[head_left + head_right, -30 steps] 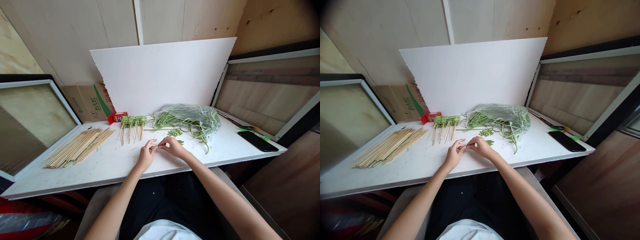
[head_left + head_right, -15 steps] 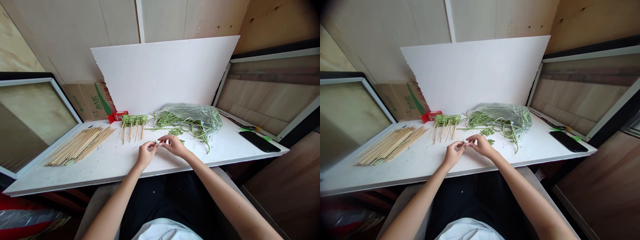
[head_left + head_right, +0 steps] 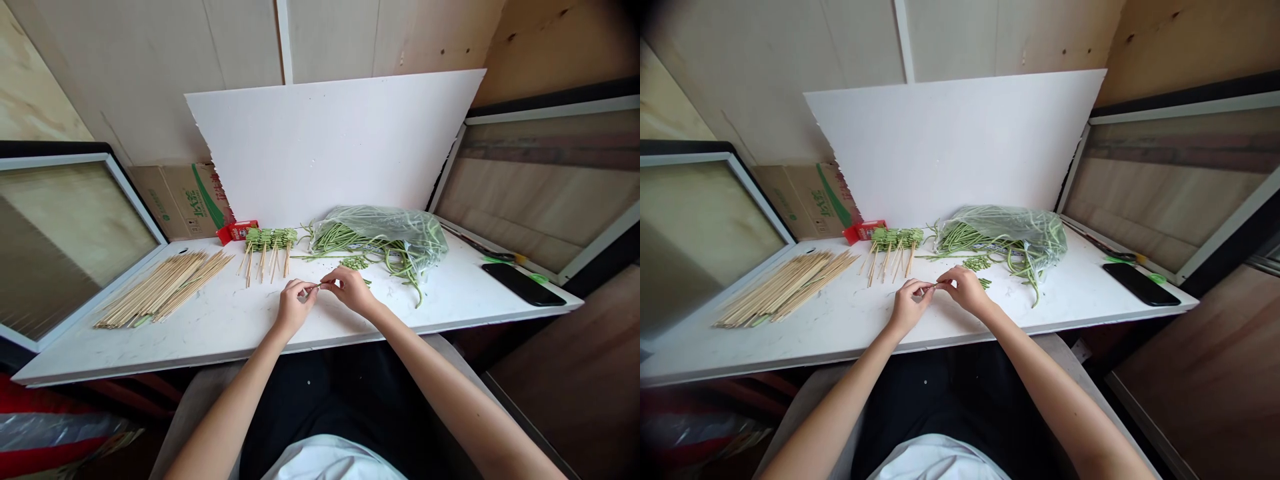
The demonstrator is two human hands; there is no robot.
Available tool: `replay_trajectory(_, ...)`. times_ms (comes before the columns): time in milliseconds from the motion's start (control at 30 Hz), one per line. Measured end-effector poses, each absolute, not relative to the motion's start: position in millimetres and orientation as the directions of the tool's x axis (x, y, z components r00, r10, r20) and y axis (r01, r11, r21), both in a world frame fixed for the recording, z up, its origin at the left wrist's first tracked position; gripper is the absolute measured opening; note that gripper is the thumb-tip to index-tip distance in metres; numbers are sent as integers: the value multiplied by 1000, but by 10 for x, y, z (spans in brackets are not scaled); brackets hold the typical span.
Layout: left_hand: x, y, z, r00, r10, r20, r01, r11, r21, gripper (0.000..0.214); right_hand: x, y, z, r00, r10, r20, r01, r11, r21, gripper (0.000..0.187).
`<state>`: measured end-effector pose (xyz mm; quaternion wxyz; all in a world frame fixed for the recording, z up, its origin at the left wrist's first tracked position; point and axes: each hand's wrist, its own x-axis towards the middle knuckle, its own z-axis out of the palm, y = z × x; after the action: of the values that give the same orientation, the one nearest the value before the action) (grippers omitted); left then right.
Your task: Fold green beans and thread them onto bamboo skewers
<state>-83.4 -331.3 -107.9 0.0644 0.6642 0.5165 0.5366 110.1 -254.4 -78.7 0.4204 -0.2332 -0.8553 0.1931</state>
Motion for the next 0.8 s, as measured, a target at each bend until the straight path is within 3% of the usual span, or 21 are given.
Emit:
replay_trajectory(133,-836,-3317,-1073,-103,758,644,593,-473,652,16,1085,-2555,-813,-569,539,621,259,834,-487,21)
replay_trajectory(500,-863,-3311,-1076,-56,848,528,427,-457,780,23,993,-2648,-847,-523,527,670,170,835,-524,14)
replay_trajectory(600,-869,-3298,-1089,-22,866,500,397,-451,799,23,965,-2655,-889,-547,488,680,119,850,-514,21)
replay_trajectory(800,-871,-3278,-1094,60,907,417,278,-416,866,26,981,-2665,-899,-553,540,635,44,780,-624,17)
